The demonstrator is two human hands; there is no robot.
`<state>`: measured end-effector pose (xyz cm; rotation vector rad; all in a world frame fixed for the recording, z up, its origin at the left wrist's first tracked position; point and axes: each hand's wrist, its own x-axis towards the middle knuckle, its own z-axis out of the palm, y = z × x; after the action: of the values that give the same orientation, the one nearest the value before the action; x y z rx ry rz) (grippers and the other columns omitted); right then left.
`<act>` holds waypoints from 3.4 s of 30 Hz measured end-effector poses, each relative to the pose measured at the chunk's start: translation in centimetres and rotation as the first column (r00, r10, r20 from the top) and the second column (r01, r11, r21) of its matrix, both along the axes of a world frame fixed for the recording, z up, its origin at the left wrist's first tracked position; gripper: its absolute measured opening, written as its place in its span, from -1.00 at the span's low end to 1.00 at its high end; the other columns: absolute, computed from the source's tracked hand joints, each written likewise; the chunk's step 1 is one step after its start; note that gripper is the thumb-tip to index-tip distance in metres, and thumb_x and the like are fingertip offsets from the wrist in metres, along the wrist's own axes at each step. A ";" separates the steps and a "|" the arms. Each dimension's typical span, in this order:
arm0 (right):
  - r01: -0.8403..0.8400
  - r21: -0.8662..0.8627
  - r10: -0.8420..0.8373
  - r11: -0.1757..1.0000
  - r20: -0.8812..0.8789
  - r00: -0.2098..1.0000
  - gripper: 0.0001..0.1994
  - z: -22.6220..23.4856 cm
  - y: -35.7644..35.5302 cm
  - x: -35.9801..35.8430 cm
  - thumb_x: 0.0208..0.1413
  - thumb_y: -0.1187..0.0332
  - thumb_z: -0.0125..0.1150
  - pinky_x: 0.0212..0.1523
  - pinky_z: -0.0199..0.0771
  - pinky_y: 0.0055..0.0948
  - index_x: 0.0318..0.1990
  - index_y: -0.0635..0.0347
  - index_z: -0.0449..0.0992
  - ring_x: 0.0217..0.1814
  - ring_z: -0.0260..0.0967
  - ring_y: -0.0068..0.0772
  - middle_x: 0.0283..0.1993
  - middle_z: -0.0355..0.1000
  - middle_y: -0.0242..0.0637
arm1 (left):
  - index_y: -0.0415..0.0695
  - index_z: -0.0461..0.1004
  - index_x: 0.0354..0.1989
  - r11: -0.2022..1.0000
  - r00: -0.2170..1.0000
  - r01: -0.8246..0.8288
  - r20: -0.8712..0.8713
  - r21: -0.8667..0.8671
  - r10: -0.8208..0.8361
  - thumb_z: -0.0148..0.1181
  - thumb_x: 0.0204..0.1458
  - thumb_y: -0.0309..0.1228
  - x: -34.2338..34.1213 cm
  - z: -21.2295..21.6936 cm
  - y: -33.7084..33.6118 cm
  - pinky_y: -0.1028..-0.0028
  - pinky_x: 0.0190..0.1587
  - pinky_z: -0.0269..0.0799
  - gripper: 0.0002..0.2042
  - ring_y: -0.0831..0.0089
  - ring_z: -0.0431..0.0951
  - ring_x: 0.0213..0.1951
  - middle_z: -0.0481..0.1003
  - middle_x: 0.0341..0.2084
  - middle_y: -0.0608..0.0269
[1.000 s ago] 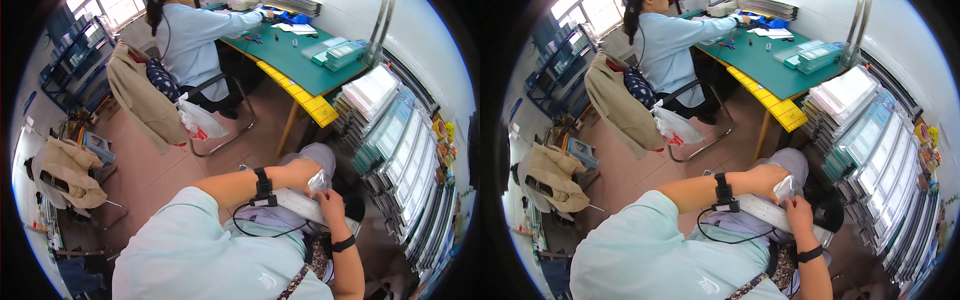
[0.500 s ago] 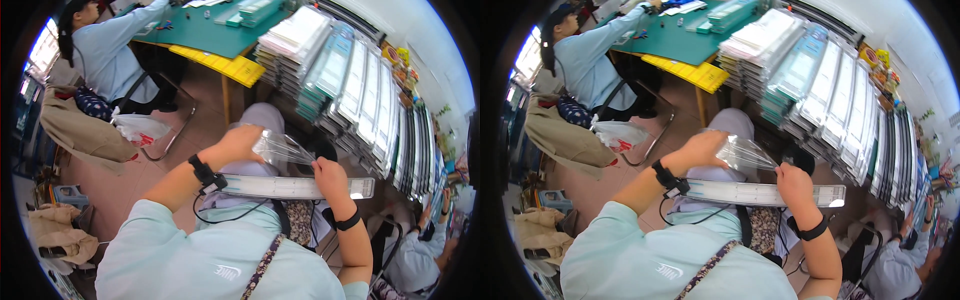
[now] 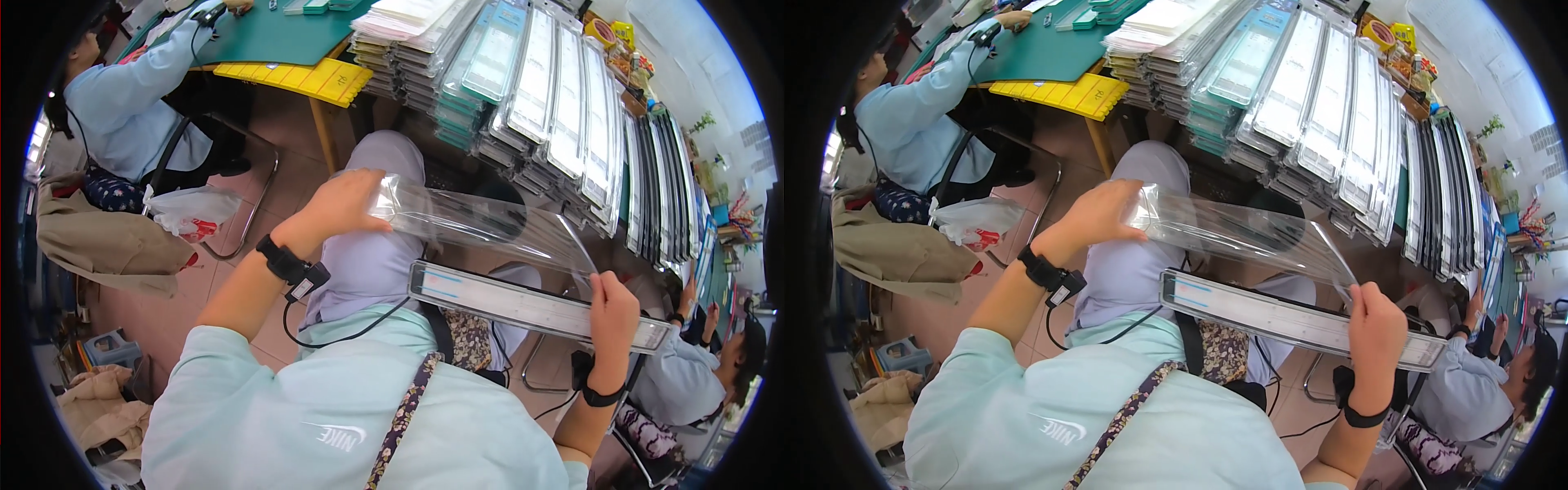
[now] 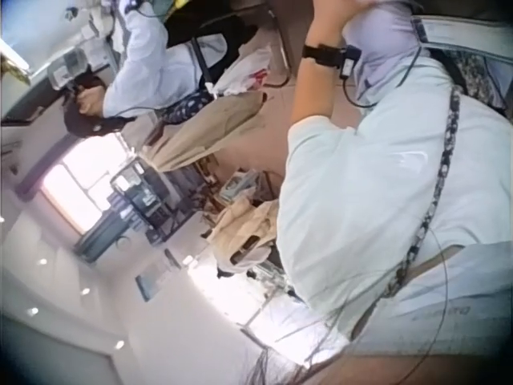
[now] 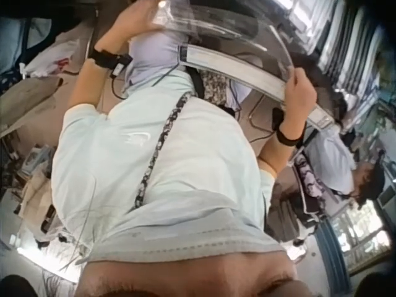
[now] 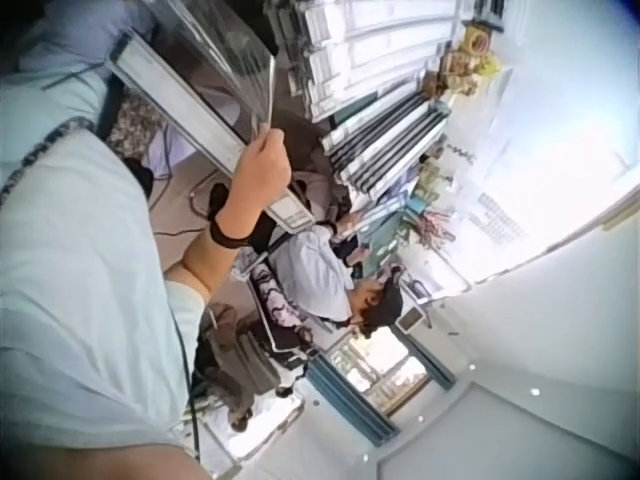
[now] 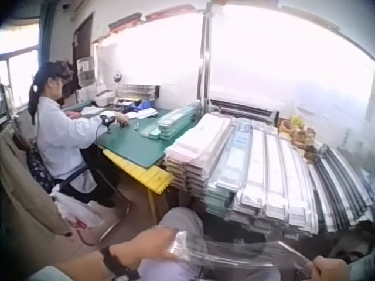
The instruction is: Packaging long electronic components into individual plastic sleeves.
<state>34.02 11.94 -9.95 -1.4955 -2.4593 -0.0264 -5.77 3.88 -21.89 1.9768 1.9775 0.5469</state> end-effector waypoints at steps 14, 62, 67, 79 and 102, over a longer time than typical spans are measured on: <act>0.040 0.625 -0.116 0.780 0.081 0.990 -0.91 8.3 -3.3 9.1 0.09 0.48 0.01 -0.47 0.27 -0.31 -0.39 0.32 0.41 -0.49 0.31 -0.06 -0.48 0.36 -0.10 | -0.19 0.32 -0.03 0.998 0.998 0.013 0.062 0.063 -0.017 0.37 -0.32 -0.17 -0.2 1.1 -0.5 0.33 -0.05 0.29 -0.36 0.15 0.39 -0.08 0.40 -0.15 0.05; -0.518 0.471 0.581 0.714 0.015 0.814 -0.30 9.9 -2.7 -1.0 -0.20 -0.22 0.08 -0.67 0.04 -0.49 -0.08 0.25 0.46 -0.71 0.03 -0.42 -0.68 -0.01 -0.40 | -0.07 0.48 -0.42 0.405 0.488 0.577 0.098 0.709 -0.867 0.28 -0.17 -0.43 14.0 19.2 2.0 0.45 -0.65 0.13 -0.87 0.36 0.28 -0.67 0.26 -0.70 0.31; -0.510 0.560 0.609 0.653 0.012 0.793 -0.40 9.8 -2.7 -1.2 -0.02 -0.11 0.04 -0.67 0.04 -0.50 -0.04 0.28 0.42 -0.71 0.08 -0.46 -0.68 0.11 -0.43 | -0.12 0.45 -0.45 0.579 0.549 0.524 0.272 0.625 -0.790 0.25 -0.12 -0.48 13.4 18.1 2.0 0.51 -0.63 0.15 -0.91 0.49 0.27 -0.68 0.33 -0.67 0.32; -0.447 0.504 0.532 0.739 -0.031 0.846 -0.28 10.6 -3.4 -2.1 -0.20 -0.24 0.15 -0.68 0.07 -0.52 -0.06 0.24 0.43 -0.73 0.10 -0.44 -0.67 0.19 -0.42 | -0.19 0.36 -0.53 0.780 0.576 0.439 0.526 0.446 -0.625 0.17 -0.01 -0.45 13.4 17.8 1.7 0.56 -0.60 0.10 -0.86 0.57 0.20 -0.66 0.28 -0.71 0.33; -0.470 0.522 0.560 0.712 -0.020 0.828 -0.77 10.1 -3.0 -4.9 -0.19 0.36 0.25 -0.67 0.11 -0.46 -0.66 0.14 0.29 -0.71 0.16 -0.40 -0.71 0.18 -0.40 | -0.17 0.32 -0.17 0.768 0.760 0.418 0.276 0.486 -0.588 0.32 -0.21 -0.25 18.2 18.7 1.5 0.36 -0.26 0.38 -0.55 0.16 0.47 -0.29 0.44 -0.35 0.11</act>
<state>29.15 8.93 0.12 -0.5354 -2.3801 -0.3744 12.44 5.42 -3.17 2.2650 1.0427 1.1720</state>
